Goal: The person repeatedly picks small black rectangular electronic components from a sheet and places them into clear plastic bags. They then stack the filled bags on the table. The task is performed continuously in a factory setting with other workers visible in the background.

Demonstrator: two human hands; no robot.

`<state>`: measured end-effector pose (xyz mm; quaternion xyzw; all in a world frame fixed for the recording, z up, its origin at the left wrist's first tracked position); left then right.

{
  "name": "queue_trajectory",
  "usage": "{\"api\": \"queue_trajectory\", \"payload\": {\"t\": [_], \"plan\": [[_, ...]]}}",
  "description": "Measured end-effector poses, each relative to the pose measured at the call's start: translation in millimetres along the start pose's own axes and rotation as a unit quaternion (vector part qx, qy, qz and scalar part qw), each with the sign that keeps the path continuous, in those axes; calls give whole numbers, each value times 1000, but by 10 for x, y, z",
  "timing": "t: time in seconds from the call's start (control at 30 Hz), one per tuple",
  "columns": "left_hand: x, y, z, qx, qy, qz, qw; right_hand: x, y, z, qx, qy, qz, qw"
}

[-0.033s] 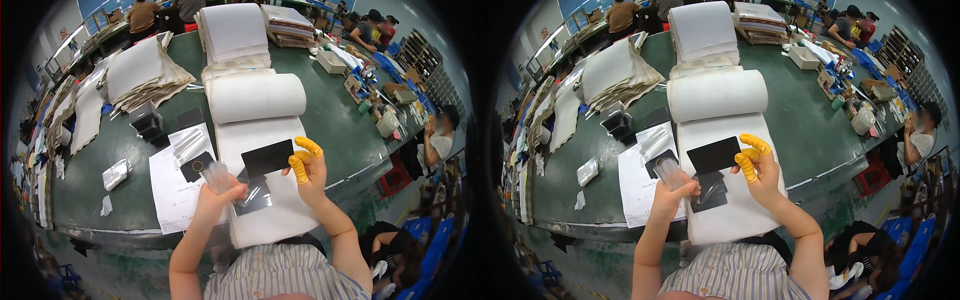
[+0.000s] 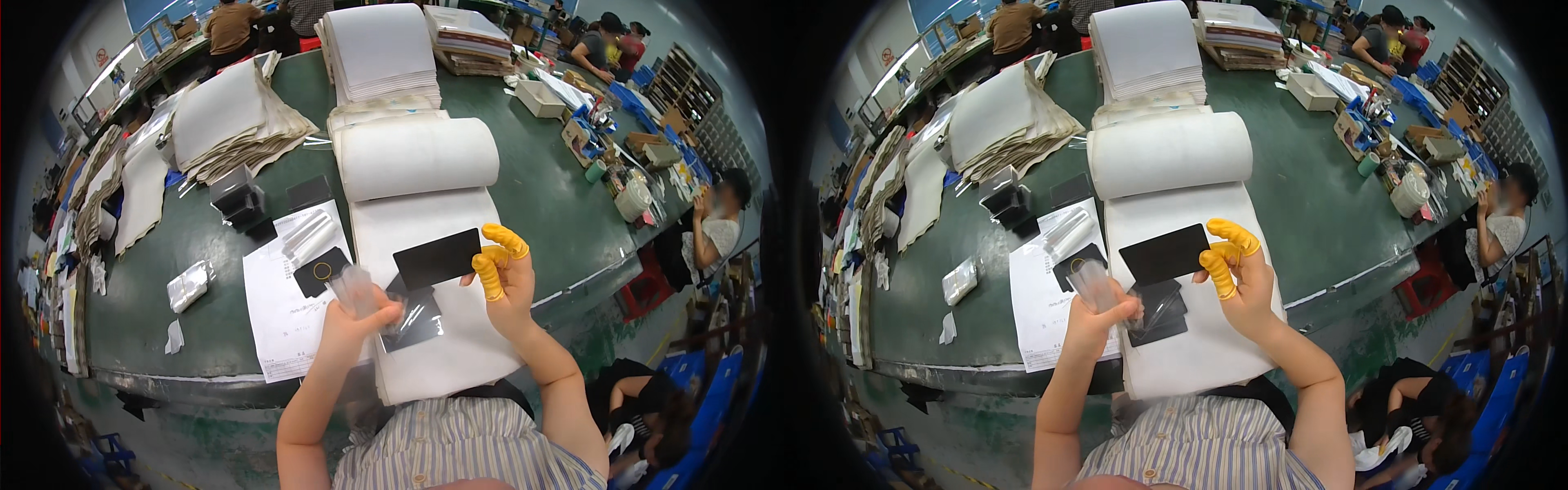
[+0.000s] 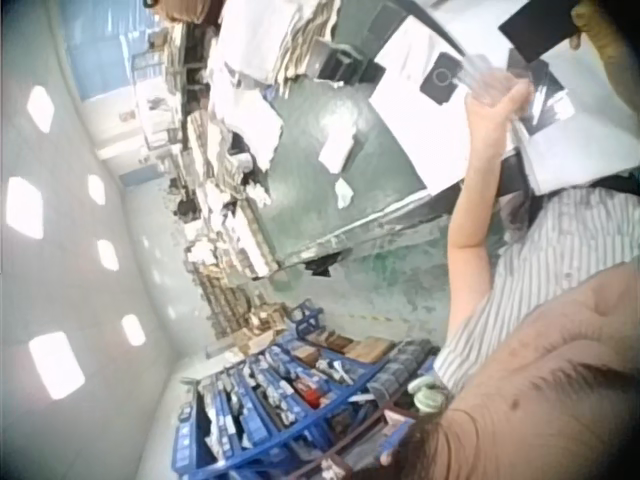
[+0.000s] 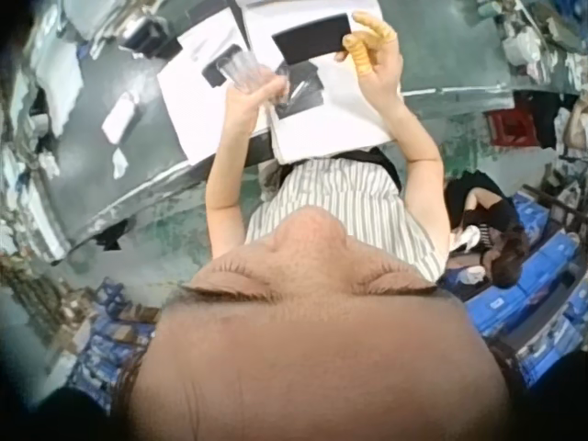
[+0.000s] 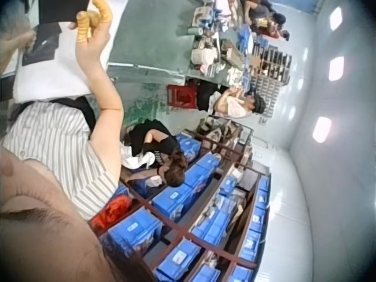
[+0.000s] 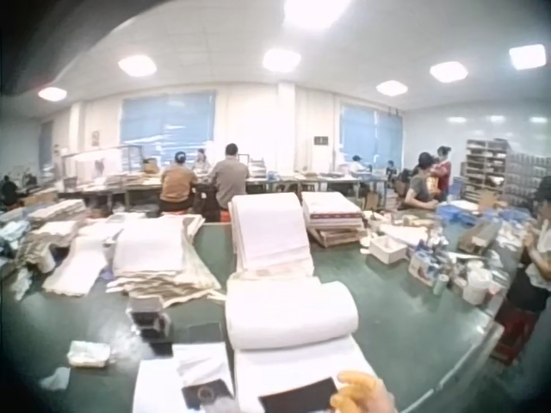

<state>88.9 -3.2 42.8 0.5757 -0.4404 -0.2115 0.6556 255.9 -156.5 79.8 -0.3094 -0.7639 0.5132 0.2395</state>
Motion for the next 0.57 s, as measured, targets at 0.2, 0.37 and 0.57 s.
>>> {"api": "queue_trajectory", "payload": {"t": [0.2,0.37,0.57], "plan": [[86,38,32,15,34,-56,998,2,-4,79,-69,8,41,997],[68,-8,44,21,52,-108,993,-31,-154,71,-69,-37,133,988],[70,-44,-15,-1,16,-72,997,-51,-27,-29,-121,-71,249,958]]}}
Point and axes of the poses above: each hand's wrist, its own z-axis away from the middle knuckle, its own x-axis out of the palm, y = z × x, the point moved 1 cm from there along -z, towards the middle knuckle, and after that the axes turned 10 degrees about x, right-handed, at the moved point
